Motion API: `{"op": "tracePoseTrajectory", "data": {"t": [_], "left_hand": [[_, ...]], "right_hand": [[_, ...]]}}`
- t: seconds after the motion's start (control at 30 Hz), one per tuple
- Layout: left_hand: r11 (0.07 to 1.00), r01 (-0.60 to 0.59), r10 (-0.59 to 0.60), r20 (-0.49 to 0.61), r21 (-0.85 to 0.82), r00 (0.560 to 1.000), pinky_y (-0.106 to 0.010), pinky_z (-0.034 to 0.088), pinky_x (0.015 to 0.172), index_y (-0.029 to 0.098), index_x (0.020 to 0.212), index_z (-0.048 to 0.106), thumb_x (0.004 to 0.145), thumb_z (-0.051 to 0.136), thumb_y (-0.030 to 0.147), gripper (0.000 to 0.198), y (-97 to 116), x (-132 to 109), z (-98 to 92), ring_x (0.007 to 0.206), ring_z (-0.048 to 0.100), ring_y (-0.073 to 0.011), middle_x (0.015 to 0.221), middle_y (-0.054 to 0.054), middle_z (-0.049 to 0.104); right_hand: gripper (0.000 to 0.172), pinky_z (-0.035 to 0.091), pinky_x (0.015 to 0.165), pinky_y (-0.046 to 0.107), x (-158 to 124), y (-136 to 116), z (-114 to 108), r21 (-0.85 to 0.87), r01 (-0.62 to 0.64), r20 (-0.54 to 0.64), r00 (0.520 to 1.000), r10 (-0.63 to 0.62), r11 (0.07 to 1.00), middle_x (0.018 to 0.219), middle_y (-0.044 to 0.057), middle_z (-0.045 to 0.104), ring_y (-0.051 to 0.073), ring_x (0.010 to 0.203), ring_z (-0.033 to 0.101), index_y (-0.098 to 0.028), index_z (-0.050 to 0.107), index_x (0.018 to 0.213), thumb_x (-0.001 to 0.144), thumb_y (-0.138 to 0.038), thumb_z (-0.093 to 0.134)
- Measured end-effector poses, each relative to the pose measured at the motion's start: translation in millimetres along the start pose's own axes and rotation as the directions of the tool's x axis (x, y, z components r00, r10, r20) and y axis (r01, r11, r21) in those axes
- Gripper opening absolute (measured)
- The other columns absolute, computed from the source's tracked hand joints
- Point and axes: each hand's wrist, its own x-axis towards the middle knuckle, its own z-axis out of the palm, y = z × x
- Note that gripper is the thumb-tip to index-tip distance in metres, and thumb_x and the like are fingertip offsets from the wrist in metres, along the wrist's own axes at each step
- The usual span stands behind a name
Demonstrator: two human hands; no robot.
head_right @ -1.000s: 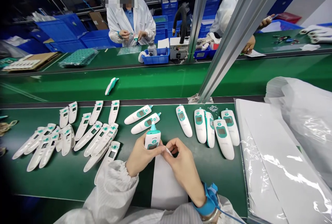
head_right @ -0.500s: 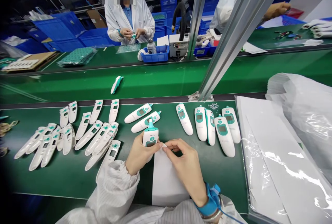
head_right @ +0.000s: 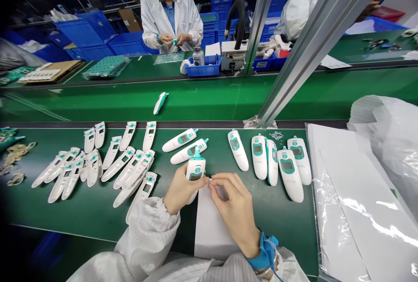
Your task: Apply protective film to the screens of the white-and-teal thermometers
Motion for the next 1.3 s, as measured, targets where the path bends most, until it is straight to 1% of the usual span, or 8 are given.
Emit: {"op": "tracePoseTrajectory", "data": {"t": [0.13, 0.3, 0.67, 0.77, 0.9, 1.13, 1.23, 1.3], "left_hand": [[0.999, 0.024, -0.024, -0.001, -0.044, 1.000, -0.022, 0.033, 0.054, 0.016, 0.072, 0.053, 0.063, 0.070, 0.015, 0.020, 3.0, 0.4, -0.1, 0.056, 0.040, -0.0078, 0.060, 0.005, 0.049], [0.998, 0.027, -0.027, -0.015, -0.055, 1.000, -0.021, 0.032, 0.053, 0.015, 0.073, 0.054, 0.063, 0.070, 0.015, 0.019, 2.5, -0.1, -1.2, 0.056, 0.040, -0.0076, 0.061, 0.005, 0.049], [0.998, 0.002, -0.002, -0.006, -0.058, 1.000, -0.022, 0.035, 0.055, 0.015, 0.071, 0.056, 0.064, 0.068, 0.014, 0.014, 2.4, -0.9, -1.0, 0.058, 0.042, -0.0084, 0.062, 0.003, 0.052], [0.999, 0.005, -0.006, -0.026, -0.053, 1.000, -0.022, 0.033, 0.053, 0.015, 0.071, 0.057, 0.063, 0.068, 0.012, 0.015, 0.4, -0.5, -0.7, 0.056, 0.040, -0.0077, 0.060, 0.005, 0.049], [0.998, 0.022, -0.024, -0.031, -0.066, 0.999, -0.022, 0.033, 0.053, 0.015, 0.073, 0.057, 0.062, 0.068, 0.013, 0.016, -0.4, 2.3, 0.4, 0.055, 0.040, -0.0074, 0.060, 0.005, 0.049], [0.993, 0.062, -0.065, -0.030, -0.099, 0.997, -0.023, 0.035, 0.056, 0.013, 0.074, 0.058, 0.060, 0.070, 0.014, 0.018, -1.6, 7.8, -3.8, 0.057, 0.043, -0.0077, 0.062, 0.004, 0.052], [0.991, 0.069, -0.071, -0.021, -0.115, 0.997, -0.023, 0.036, 0.057, 0.013, 0.074, 0.059, 0.059, 0.071, 0.013, 0.019, -6.6, 10.5, -6.7, 0.057, 0.045, -0.0079, 0.062, 0.004, 0.054], [0.988, 0.070, -0.073, -0.018, -0.135, 0.997, -0.023, 0.036, 0.056, 0.013, 0.073, 0.059, 0.059, 0.072, 0.013, 0.019, -8.9, 11.9, -8.0, 0.057, 0.045, -0.0079, 0.062, 0.003, 0.055]], "right_hand": [[0.015, 0.048, 0.076, 0.033, -1.3, 0.4, 0.7, 0.004, 0.054, 0.014, 0.998, -0.054, 0.999, 0.094, 0.002, 0.064, 0.017, 0.090, 0.059, -0.023, 0.058, 0.087, 0.084, -0.009, 0.061], [0.020, 0.049, 0.084, 0.036, -8.3, 7.9, -0.2, -0.031, -0.053, -0.068, 0.996, 0.051, 0.998, 0.103, 0.006, 0.062, 0.020, 0.098, 0.059, -0.022, 0.059, 0.102, 0.084, -0.020, 0.066], [0.002, 0.054, 0.077, 0.030, -1.4, 6.6, 2.4, 0.191, -0.295, 0.075, 0.955, 0.286, 0.936, 0.092, 0.002, 0.070, 0.018, 0.087, 0.067, -0.023, 0.069, 0.084, 0.083, -0.025, 0.067], [0.004, 0.053, 0.079, 0.031, -2.1, 5.8, 2.3, 0.124, -0.203, 0.021, 0.979, 0.202, 0.971, 0.094, 0.002, 0.071, 0.018, 0.088, 0.067, -0.024, 0.069, 0.086, 0.084, -0.023, 0.066], [0.010, 0.051, 0.078, 0.034, -2.1, 4.8, 3.9, -0.028, 0.017, -0.050, 0.999, -0.018, 0.999, 0.094, 0.002, 0.071, 0.018, 0.086, 0.065, -0.023, 0.066, 0.091, 0.086, -0.015, 0.064], [0.014, 0.049, 0.073, 0.035, -2.4, -1.4, 5.7, -0.083, 0.202, -0.009, 0.979, -0.204, 0.976, 0.089, 0.004, 0.068, 0.019, 0.082, 0.061, -0.021, 0.060, 0.089, 0.083, -0.008, 0.063], [0.014, 0.052, 0.071, 0.032, -6.7, -5.2, 4.7, 0.017, 0.191, 0.032, 0.981, -0.191, 0.981, 0.089, 0.003, 0.069, 0.018, 0.082, 0.064, -0.022, 0.061, 0.089, 0.084, -0.009, 0.061], [0.009, 0.054, 0.069, 0.030, -5.8, -8.2, 2.0, 0.124, 0.047, 0.059, 0.997, -0.054, 0.991, 0.087, 0.003, 0.070, 0.017, 0.079, 0.067, -0.022, 0.062, 0.087, 0.085, -0.014, 0.060]]}}
